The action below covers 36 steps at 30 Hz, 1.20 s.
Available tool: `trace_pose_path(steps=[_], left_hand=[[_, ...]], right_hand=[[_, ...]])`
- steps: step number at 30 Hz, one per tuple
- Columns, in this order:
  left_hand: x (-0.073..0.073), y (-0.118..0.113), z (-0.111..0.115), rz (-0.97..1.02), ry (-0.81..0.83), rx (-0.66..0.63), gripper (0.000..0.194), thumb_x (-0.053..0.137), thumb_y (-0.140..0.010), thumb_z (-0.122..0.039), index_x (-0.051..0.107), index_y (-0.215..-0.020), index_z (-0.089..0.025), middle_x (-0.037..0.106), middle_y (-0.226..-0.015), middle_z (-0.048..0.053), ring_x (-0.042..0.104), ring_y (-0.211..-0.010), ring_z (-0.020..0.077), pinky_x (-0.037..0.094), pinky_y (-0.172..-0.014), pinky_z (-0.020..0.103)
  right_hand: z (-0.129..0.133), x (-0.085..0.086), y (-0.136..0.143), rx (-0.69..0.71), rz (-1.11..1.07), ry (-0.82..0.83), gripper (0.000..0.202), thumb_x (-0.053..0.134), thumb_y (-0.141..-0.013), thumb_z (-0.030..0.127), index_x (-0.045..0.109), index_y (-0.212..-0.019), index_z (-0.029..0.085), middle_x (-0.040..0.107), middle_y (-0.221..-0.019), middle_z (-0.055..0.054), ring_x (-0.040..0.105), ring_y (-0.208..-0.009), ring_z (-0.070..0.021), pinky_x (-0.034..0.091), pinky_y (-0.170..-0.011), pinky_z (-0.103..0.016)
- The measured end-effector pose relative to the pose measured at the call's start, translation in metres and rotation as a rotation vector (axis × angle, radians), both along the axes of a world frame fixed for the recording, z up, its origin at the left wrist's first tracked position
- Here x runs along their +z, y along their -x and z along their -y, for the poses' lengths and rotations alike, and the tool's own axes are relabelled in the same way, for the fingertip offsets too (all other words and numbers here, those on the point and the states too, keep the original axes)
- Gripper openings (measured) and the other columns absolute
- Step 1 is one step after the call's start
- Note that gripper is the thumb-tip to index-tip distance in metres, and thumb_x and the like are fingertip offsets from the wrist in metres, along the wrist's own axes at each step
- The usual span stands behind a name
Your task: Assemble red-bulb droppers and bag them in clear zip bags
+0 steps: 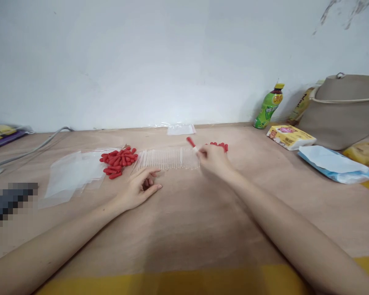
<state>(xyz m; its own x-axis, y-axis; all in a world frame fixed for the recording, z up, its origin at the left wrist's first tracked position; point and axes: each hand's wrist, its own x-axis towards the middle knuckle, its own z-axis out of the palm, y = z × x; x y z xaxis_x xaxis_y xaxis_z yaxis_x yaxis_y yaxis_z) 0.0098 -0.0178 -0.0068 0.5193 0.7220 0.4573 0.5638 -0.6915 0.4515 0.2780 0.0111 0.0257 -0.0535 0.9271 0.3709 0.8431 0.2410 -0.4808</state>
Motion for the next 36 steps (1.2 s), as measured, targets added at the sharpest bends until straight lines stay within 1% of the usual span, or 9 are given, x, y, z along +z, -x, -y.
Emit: trace_pose_path(steps=[2,5,8,13,17,22,28,32,36], left_hand=[[0.001,-0.001,0.0,-0.012,0.0,-0.003,0.035,0.057,-0.08,-0.02,0.049,-0.114,-0.018,0.052,-0.084,0.002,0.05,-0.065,0.0098,0.045,-0.059,0.023],[0.001,-0.002,0.0,-0.019,-0.005,0.0,0.033,0.057,-0.08,-0.021,0.05,-0.113,-0.017,0.053,-0.085,0.002,0.05,-0.065,0.0101,0.045,-0.061,0.024],[0.001,-0.001,0.0,-0.03,0.0,-0.005,0.032,0.055,-0.081,-0.022,0.051,-0.112,-0.018,0.053,-0.086,0.003,0.05,-0.066,0.0109,0.045,-0.062,0.025],[0.001,0.0,0.0,-0.031,0.025,-0.019,0.031,0.054,-0.082,-0.021,0.052,-0.112,-0.019,0.053,-0.086,0.003,0.05,-0.067,0.0113,0.045,-0.063,0.026],[0.0,0.0,0.0,-0.039,0.024,-0.019,0.028,0.053,-0.082,-0.022,0.053,-0.11,-0.019,0.052,-0.086,0.003,0.05,-0.067,0.0118,0.045,-0.064,0.027],[0.001,-0.001,0.0,-0.05,0.021,-0.022,0.026,0.052,-0.082,-0.022,0.054,-0.109,-0.019,0.053,-0.085,0.003,0.05,-0.067,0.0118,0.045,-0.063,0.026],[0.001,-0.001,0.001,-0.063,0.007,-0.007,0.024,0.053,-0.082,-0.023,0.056,-0.105,-0.018,0.052,-0.08,0.002,0.05,-0.066,0.012,0.045,-0.064,0.026],[0.002,-0.001,0.001,-0.055,0.003,-0.014,0.021,0.052,-0.083,-0.024,0.057,-0.102,-0.018,0.052,-0.079,0.002,0.05,-0.066,0.0122,0.045,-0.063,0.027],[0.003,-0.001,0.001,-0.056,0.008,-0.02,0.02,0.052,-0.083,-0.024,0.057,-0.102,-0.018,0.052,-0.08,0.002,0.051,-0.066,0.0119,0.045,-0.063,0.026]], right_hand=[[-0.014,0.007,-0.015,-0.16,-0.004,0.104,0.024,0.05,-0.079,0.033,0.063,-0.068,0.016,0.059,-0.059,-0.003,0.051,-0.054,-0.0138,0.033,-0.053,-0.025],[-0.029,0.008,-0.021,-0.273,0.081,0.174,0.031,0.052,-0.077,0.041,0.06,-0.059,0.017,0.057,-0.055,-0.004,0.051,-0.055,-0.0151,0.032,-0.052,-0.026],[-0.037,-0.004,-0.012,-0.321,0.162,0.213,0.035,0.047,-0.079,0.044,0.062,-0.061,0.017,0.061,-0.064,-0.007,0.055,-0.064,-0.018,0.035,-0.059,-0.028],[-0.047,-0.025,0.001,-0.402,0.319,0.175,0.039,0.04,-0.082,0.044,0.065,-0.073,0.017,0.063,-0.076,-0.011,0.057,-0.081,-0.025,0.037,-0.072,-0.035],[-0.052,-0.029,-0.002,-0.432,0.334,0.197,0.043,0.037,-0.082,0.047,0.066,-0.079,0.015,0.063,-0.079,-0.014,0.057,-0.084,-0.0284,0.038,-0.07,-0.037],[-0.05,-0.024,-0.004,-0.423,0.343,0.216,0.038,0.041,-0.08,0.045,0.065,-0.079,0.016,0.063,-0.08,-0.012,0.057,-0.085,-0.028,0.038,-0.071,-0.037],[-0.042,-0.017,0.002,-0.392,0.243,0.227,0.027,0.046,-0.077,0.037,0.065,-0.075,0.018,0.063,-0.08,-0.01,0.057,-0.083,-0.0249,0.038,-0.072,-0.036],[-0.038,-0.014,0.01,-0.354,0.229,0.273,0.018,0.048,-0.073,0.029,0.063,-0.071,0.018,0.062,-0.08,-0.008,0.055,-0.084,-0.0229,0.038,-0.075,-0.035],[-0.037,-0.012,0.015,-0.348,0.216,0.314,0.017,0.047,-0.071,0.026,0.06,-0.072,0.017,0.06,-0.078,-0.009,0.055,-0.084,-0.024,0.038,-0.072,-0.035]])
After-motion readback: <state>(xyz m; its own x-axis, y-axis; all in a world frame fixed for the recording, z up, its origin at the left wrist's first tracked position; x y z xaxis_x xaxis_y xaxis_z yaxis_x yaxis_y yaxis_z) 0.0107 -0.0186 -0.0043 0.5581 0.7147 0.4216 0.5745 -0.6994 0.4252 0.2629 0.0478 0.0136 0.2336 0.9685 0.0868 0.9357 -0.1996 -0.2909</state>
